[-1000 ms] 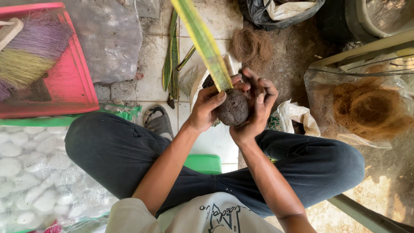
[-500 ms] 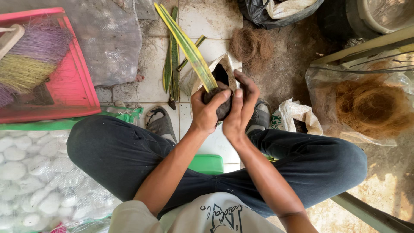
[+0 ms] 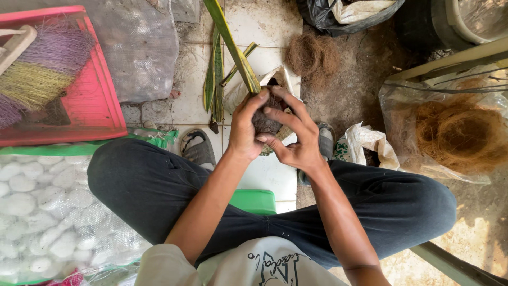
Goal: The person sits on a small stool and wraps a long, variegated plant leaf with dark soil or compost. They repeatedly press and shape the soil around the leaf to form a compact bundle, handling the materials by hand without tools.
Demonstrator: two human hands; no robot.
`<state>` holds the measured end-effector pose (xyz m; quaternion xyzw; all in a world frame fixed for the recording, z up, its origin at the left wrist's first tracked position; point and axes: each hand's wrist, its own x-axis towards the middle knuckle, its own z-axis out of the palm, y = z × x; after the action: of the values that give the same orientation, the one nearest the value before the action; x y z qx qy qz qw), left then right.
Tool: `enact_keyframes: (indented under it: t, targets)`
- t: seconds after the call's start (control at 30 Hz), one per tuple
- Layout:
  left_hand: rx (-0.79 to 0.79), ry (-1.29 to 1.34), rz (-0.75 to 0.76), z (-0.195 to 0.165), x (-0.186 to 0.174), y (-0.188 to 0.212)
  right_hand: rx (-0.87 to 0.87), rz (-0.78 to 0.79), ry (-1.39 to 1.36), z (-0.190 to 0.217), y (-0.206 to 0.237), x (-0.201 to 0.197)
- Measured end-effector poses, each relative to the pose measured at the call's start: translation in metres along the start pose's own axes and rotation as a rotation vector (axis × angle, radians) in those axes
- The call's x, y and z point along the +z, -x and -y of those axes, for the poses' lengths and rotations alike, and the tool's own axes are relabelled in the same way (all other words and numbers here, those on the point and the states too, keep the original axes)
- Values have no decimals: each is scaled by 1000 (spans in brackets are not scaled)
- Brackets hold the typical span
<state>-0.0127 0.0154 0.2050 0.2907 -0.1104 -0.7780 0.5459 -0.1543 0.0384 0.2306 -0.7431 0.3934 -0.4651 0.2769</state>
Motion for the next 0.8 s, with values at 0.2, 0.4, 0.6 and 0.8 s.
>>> enact_keyframes:
  t: [0.2,0.4,0.6,0.8]
  targets:
    - [1,3,-215,26,-20,-7,-156,-93,48,-14,19,21]
    - [-43,-90,-273,22,-22,-11,-109,-136,34,-23,28,37]
    - [-69,-18,-28,-11,2,-4,25,-189,5,-8,20,15]
    - [-5,-62,19,-7,4,-2,-25,-174,76,5,11,-4]
